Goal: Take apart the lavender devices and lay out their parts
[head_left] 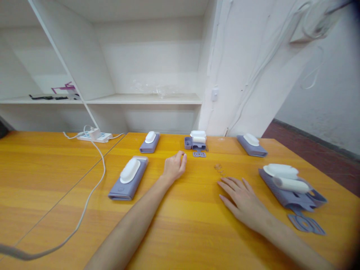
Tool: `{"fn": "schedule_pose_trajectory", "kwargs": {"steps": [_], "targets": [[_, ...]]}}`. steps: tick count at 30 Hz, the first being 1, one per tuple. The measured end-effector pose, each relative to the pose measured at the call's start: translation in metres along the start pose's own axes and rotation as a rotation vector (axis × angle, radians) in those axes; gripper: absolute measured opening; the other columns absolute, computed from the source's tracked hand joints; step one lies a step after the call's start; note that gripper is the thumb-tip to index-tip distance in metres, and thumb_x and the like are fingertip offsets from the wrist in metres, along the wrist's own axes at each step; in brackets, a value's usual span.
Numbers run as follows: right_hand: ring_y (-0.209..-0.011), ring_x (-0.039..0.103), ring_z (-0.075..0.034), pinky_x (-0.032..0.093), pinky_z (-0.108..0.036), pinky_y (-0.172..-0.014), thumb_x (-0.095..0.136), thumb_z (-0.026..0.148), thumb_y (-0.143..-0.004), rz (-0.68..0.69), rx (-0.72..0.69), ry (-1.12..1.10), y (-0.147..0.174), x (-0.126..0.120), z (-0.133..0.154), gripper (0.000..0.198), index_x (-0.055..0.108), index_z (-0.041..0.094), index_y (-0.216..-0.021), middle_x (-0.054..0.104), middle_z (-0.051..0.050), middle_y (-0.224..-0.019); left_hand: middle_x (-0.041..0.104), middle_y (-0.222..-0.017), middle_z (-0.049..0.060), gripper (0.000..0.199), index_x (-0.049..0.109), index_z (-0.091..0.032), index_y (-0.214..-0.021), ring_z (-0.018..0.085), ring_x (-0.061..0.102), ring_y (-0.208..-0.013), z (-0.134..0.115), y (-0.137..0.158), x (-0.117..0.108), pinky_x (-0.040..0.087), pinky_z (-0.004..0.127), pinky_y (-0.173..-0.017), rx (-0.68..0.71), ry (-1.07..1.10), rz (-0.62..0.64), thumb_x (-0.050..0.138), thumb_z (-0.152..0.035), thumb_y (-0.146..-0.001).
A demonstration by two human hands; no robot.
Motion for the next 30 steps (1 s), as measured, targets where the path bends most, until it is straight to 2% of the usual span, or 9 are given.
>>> {"fn": "schedule_pose_trajectory", "kwargs": {"steps": [7, 12, 16, 23, 27, 30], "targets": [[-0.117, 0.046, -0.030, 0.019, -0.060, -0.103, 0.036, 0.042, -0.088, -0.044, 0.140, 0.160, 0.026, -0.003, -0.048, 0.042, 0.055, 0.024, -0.121, 0.056, -0.006, -0.126, 0.068, -0.084, 0.005, 0.032, 0.050, -0.022, -0.103, 0.018, 0.064, -0.076, 0.000, 0.000, 0.001, 0.042, 0.025, -0.064, 0.008, -0.012, -0.005, 0.024, -0.039, -0.095], [-0.115, 0.046, -0.032, 0.015, -0.062, -0.103, 0.036, 0.039, -0.086, -0.108, 0.189, 0.253, 0.035, -0.014, -0.057, 0.042, 0.058, 0.021, -0.117, 0.062, -0.008, -0.117, 0.068, -0.082, 0.004, 0.032, 0.050, -0.022, -0.103, 0.018, 0.064, -0.076, -0.002, -0.001, 0.001, 0.041, 0.025, -0.065, 0.015, -0.019, -0.011, 0.024, -0.039, -0.095], [-0.111, 0.049, -0.032, 0.020, -0.061, -0.101, 0.037, 0.038, -0.086, -0.123, 0.209, 0.269, 0.037, -0.018, -0.056, 0.041, 0.057, 0.021, -0.117, 0.063, -0.010, -0.112, 0.068, -0.081, 0.004, 0.032, 0.051, -0.022, -0.101, 0.018, 0.064, -0.075, -0.002, -0.001, 0.002, 0.041, 0.025, -0.064, 0.018, -0.026, -0.003, 0.025, -0.039, -0.095], [-0.104, 0.053, -0.031, 0.037, -0.051, -0.089, 0.040, 0.036, -0.086, -0.120, 0.198, 0.280, 0.042, -0.016, -0.054, 0.040, 0.056, 0.021, -0.119, 0.063, -0.008, -0.113, 0.067, -0.079, 0.004, 0.031, 0.051, -0.022, -0.100, 0.018, 0.064, -0.072, -0.002, -0.001, 0.003, 0.040, 0.025, -0.061, 0.045, -0.029, -0.030, 0.026, -0.039, -0.095], [-0.106, 0.052, -0.032, 0.041, -0.048, -0.083, 0.041, 0.035, -0.086, -0.137, 0.202, 0.335, 0.043, -0.022, -0.052, 0.036, 0.059, 0.021, -0.114, 0.063, -0.010, -0.112, 0.067, -0.078, 0.004, 0.030, 0.051, -0.021, -0.100, 0.018, 0.064, -0.070, -0.002, -0.002, 0.004, 0.038, 0.025, -0.059, 0.059, -0.038, -0.043, 0.027, -0.038, -0.095], [-0.109, 0.051, -0.032, 0.041, -0.049, -0.087, 0.041, 0.033, -0.086, -0.134, 0.169, 0.324, 0.038, -0.023, -0.049, 0.034, 0.060, 0.020, -0.112, 0.061, -0.011, -0.113, 0.067, -0.077, 0.004, 0.030, 0.051, -0.021, -0.100, 0.017, 0.064, -0.069, -0.002, -0.002, 0.004, 0.038, 0.025, -0.059, 0.065, -0.044, -0.049, 0.027, -0.038, -0.095]]}}
Point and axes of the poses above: each hand's wrist, its own y-axis away from the middle knuckle, its own x-axis out of the palm, z = x × y, the point moved 8 cm from there along -y, towards the middle knuckle
